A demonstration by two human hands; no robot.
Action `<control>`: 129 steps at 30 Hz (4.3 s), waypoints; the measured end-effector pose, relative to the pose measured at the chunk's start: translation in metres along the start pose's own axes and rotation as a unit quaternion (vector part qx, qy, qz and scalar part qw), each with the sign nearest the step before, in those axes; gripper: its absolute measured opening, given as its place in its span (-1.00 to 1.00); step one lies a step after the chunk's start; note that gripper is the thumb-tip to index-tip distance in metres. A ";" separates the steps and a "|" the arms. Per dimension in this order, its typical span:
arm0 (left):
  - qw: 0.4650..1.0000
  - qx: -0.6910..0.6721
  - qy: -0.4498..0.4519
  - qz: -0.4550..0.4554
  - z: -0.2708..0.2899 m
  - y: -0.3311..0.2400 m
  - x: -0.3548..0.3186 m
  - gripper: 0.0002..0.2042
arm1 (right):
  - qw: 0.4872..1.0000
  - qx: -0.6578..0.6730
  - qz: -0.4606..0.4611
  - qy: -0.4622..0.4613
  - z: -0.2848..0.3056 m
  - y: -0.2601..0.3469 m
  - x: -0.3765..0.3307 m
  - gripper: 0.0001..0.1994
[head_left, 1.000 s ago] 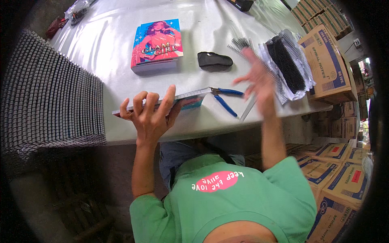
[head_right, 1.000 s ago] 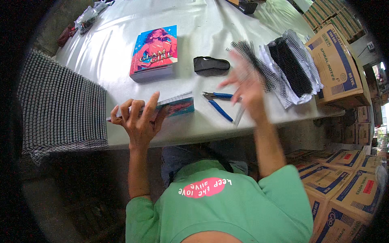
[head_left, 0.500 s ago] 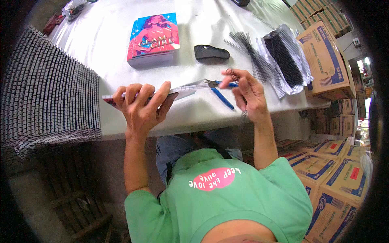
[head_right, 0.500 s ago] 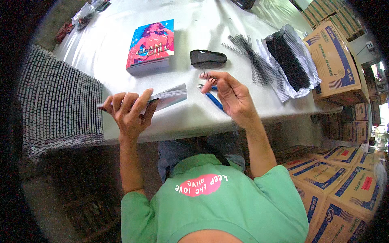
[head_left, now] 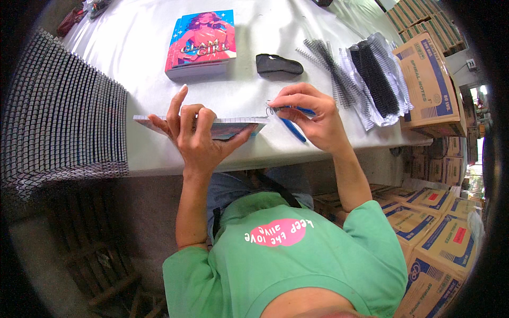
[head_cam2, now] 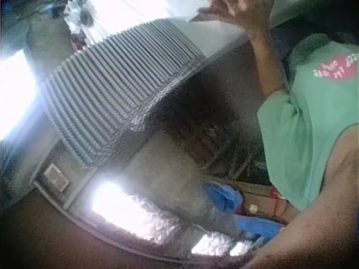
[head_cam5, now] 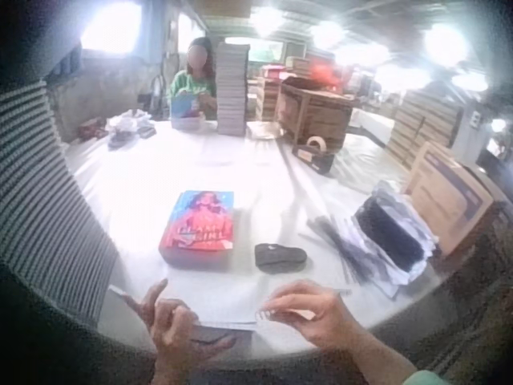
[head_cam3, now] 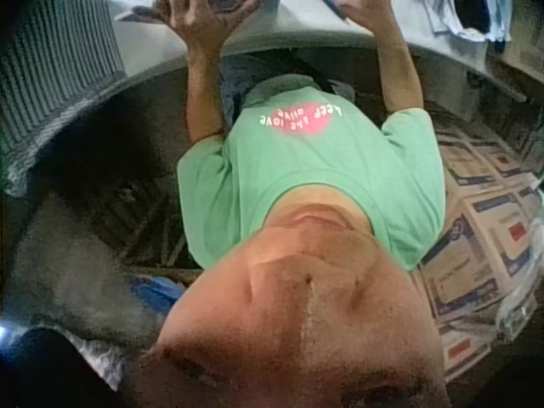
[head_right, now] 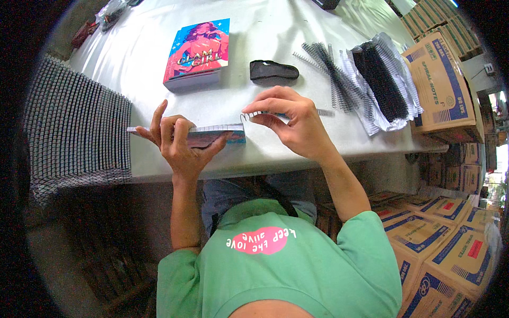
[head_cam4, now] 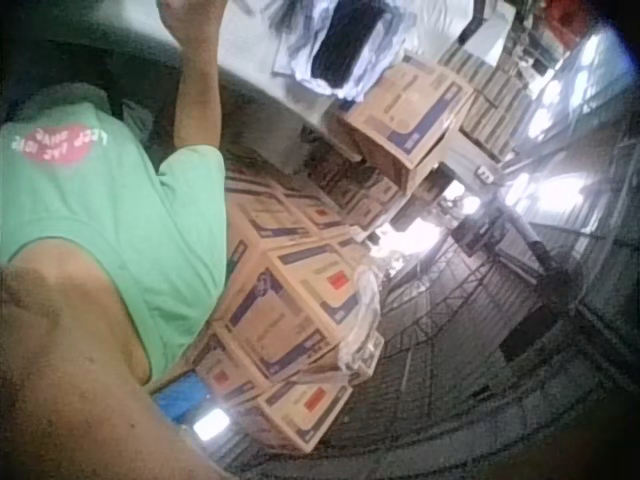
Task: The person takes a notebook from a stack, inserts a plastic spiral spine through the pre-punched holes by hand, and trims the excess with pliers. They then use a handheld tool to crimp the ends of the spine before placing the finished notebook onto a new stack.
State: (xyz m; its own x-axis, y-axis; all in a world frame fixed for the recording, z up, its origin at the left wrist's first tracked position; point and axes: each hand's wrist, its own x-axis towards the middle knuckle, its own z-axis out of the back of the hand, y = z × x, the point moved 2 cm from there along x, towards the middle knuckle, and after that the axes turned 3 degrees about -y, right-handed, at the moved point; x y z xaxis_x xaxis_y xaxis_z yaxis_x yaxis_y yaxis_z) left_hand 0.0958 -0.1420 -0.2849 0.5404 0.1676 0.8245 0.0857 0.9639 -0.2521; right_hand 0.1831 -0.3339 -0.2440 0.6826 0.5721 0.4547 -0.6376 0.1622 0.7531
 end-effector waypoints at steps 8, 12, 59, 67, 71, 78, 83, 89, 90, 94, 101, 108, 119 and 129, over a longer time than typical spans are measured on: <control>1.000 -0.007 0.010 0.009 0.002 -0.002 0.001 -0.48 | 0.993 0.062 -0.016 0.094 0.002 0.002 0.003 -0.73; 0.997 -0.058 0.042 0.030 0.006 -0.003 0.007 -0.63 | 0.989 0.033 0.031 0.143 0.010 0.003 0.007 -0.76; 0.996 -0.081 0.019 0.039 0.018 -0.013 -0.011 -0.53 | 0.946 0.137 0.004 0.292 -0.019 -0.054 0.042 -0.80; 0.987 -0.148 0.006 0.062 0.023 -0.013 -0.020 -0.34 | 0.953 0.219 0.031 0.207 -0.021 -0.040 0.037 -0.88; 0.982 -0.171 -0.024 0.076 0.017 -0.010 -0.017 -0.21 | 0.917 0.261 0.112 0.281 -0.024 -0.012 0.040 -0.79; 0.996 -0.019 -0.006 0.083 0.027 -0.005 -0.003 -0.25 | 0.974 0.085 0.023 0.209 -0.043 -0.033 0.043 -0.72; 0.997 -0.015 0.022 0.075 0.036 0.037 0.005 -0.40 | 0.896 0.414 0.045 0.155 -0.043 -0.025 0.045 -0.81; 0.996 -0.051 -0.027 0.065 0.031 0.040 0.007 -0.39 | 0.820 0.510 0.158 0.205 -0.049 -0.019 0.054 -0.84; 0.996 -0.057 -0.035 0.064 0.030 0.041 0.009 -0.38 | 0.907 0.350 0.112 0.206 -0.052 -0.021 0.058 -0.87; 0.996 -0.048 -0.042 0.057 0.031 0.039 0.010 -0.35 | 0.857 0.482 0.090 0.162 -0.056 -0.025 0.059 -0.80; 0.994 -0.064 -0.041 0.077 0.032 0.039 0.006 -0.32 | 0.905 0.374 0.091 0.179 -0.067 -0.015 0.069 -0.76; 0.985 -0.109 -0.043 0.129 0.029 0.051 0.000 -0.31 | 0.928 0.316 0.036 0.196 -0.068 -0.012 0.076 -0.72; 0.957 -0.201 -0.091 0.187 0.022 0.068 -0.017 -0.17 | 0.982 0.045 0.045 0.178 -0.096 -0.021 0.092 -0.71; 0.925 -0.278 -0.066 0.251 0.012 0.077 -0.029 -0.05 | 0.895 0.393 0.009 0.210 -0.103 0.005 0.086 -0.66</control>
State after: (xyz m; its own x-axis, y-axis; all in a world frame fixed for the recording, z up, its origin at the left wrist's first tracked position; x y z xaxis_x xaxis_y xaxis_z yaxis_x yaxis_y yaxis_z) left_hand 0.0765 -0.0697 -0.3218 0.5259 0.6234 0.5786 0.2894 0.5085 -0.8109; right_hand 0.2022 -0.2004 -0.2503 0.3752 0.8475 0.3754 -0.0866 -0.3711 0.9245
